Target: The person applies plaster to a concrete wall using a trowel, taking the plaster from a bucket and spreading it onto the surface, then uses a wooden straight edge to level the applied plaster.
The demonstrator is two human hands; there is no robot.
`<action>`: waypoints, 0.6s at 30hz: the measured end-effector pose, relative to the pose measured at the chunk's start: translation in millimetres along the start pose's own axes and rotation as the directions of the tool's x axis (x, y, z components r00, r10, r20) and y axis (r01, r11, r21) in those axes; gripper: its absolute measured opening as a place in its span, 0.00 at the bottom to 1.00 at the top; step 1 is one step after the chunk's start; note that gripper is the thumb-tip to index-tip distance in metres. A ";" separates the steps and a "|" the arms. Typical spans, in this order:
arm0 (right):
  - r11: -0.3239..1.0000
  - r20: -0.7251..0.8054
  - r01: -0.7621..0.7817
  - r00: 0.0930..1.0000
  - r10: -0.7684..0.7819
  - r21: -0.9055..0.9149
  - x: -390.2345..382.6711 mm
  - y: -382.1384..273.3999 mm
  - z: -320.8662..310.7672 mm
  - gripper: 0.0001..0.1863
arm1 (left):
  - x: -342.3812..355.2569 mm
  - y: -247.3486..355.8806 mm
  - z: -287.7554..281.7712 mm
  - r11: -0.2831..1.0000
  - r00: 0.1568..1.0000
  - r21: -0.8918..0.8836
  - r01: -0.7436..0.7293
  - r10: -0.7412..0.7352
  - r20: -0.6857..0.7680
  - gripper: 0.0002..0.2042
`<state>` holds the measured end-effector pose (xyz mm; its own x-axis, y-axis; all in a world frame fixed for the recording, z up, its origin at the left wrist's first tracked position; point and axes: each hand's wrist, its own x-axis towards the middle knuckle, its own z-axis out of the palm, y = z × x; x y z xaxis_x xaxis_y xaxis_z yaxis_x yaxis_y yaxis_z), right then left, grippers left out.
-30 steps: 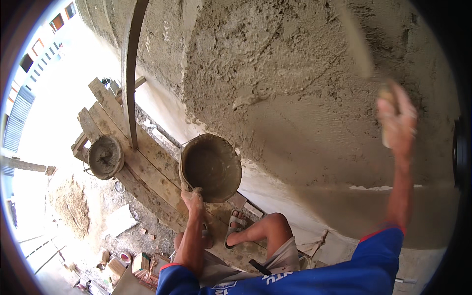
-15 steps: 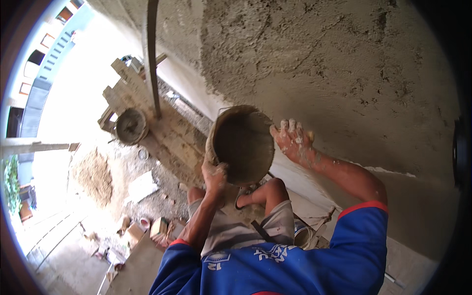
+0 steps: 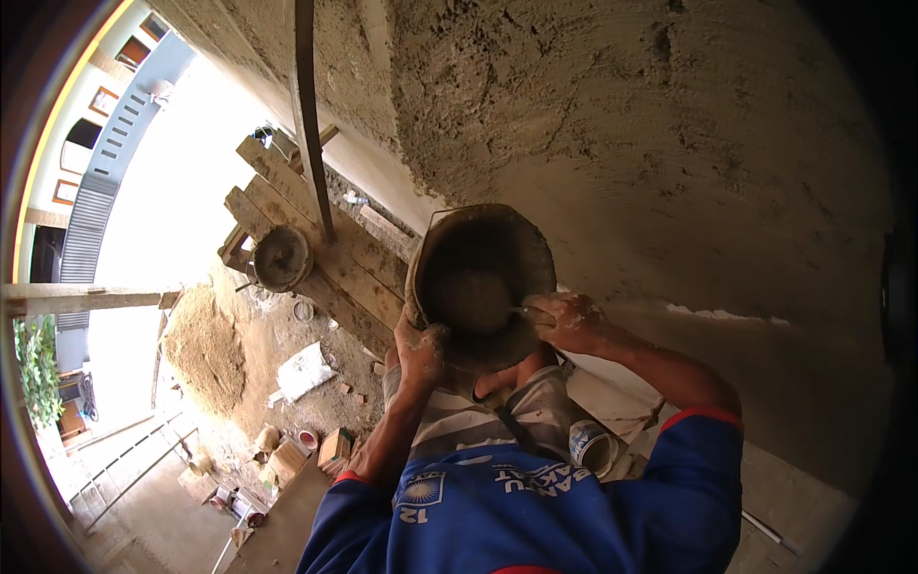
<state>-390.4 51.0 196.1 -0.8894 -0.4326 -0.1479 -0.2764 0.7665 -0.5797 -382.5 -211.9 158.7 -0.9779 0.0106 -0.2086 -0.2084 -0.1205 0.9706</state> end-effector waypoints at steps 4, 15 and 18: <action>0.993 0.027 -0.117 0.993 0.118 -0.016 -9.1 -42.7 -65.7 0.19 | -12.5 -48.1 -30.0 0.935 0.999 0.354 0.029 -0.038 0.019 0.14; 0.932 -0.124 -0.326 0.943 0.309 -0.157 1.0 7.1 -154.5 0.25 | 0.3 -18.1 -28.7 1.000 0.999 -0.025 -0.007 0.006 -0.047 0.22; 0.923 -0.603 -0.386 0.736 0.308 0.001 -20.3 -26.4 -218.2 0.22 | 6.4 -14.1 -29.8 0.998 0.996 -0.058 0.012 -0.017 -0.091 0.22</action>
<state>-444.5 143.1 389.3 -0.9593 0.2040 0.1953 0.0884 0.8737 -0.4783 -385.4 -239.8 140.1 -0.9688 -0.0780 -0.2352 -0.2187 -0.1775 0.9595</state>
